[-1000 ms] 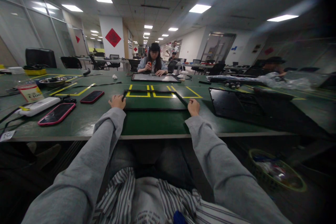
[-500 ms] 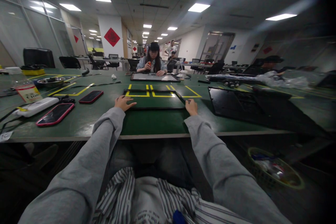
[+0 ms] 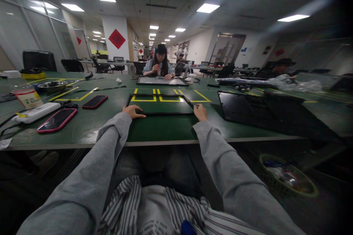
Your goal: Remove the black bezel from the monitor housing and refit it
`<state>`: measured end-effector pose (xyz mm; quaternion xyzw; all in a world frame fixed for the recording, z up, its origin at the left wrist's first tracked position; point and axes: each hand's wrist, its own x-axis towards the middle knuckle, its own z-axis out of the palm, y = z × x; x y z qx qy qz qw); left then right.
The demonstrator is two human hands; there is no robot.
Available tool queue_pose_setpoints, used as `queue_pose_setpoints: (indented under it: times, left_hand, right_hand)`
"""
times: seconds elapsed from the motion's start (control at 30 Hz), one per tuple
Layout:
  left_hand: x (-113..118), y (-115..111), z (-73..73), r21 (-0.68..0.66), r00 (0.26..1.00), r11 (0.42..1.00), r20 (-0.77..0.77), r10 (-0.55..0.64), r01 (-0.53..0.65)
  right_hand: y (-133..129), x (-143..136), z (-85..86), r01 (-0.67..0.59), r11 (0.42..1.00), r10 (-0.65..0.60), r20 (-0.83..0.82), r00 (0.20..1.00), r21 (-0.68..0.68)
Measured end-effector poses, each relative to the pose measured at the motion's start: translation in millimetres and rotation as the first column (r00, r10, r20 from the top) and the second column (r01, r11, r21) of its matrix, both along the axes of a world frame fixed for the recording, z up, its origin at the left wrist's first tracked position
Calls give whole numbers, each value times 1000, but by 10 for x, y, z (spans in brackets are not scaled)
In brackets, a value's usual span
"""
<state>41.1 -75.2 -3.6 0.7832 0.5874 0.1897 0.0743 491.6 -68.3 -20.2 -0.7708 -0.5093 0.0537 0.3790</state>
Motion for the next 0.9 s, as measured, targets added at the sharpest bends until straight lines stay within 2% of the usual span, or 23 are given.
queue_pose_setpoints:
  times: [0.33,0.57,0.77,0.9]
  left_hand:
    - [9,-8,41,-11,994,997,73,80,-80]
    - [-2,-2,85,-51,984,991,120,131,-125]
    - [-26,38,57,-33,952,988,265,153,-150]
    - [-63,83,24,18,896,990,428,118,-139]
  right_hand:
    - [41,11,-8,-39,998,40,-15,999,46]
    - [14,-5,27,-35,980,44,-41,998,195]
    - [-22,17,156,114,931,-79,-114,990,346]
    - [-68,182,183,164,936,-157,-47,987,311]
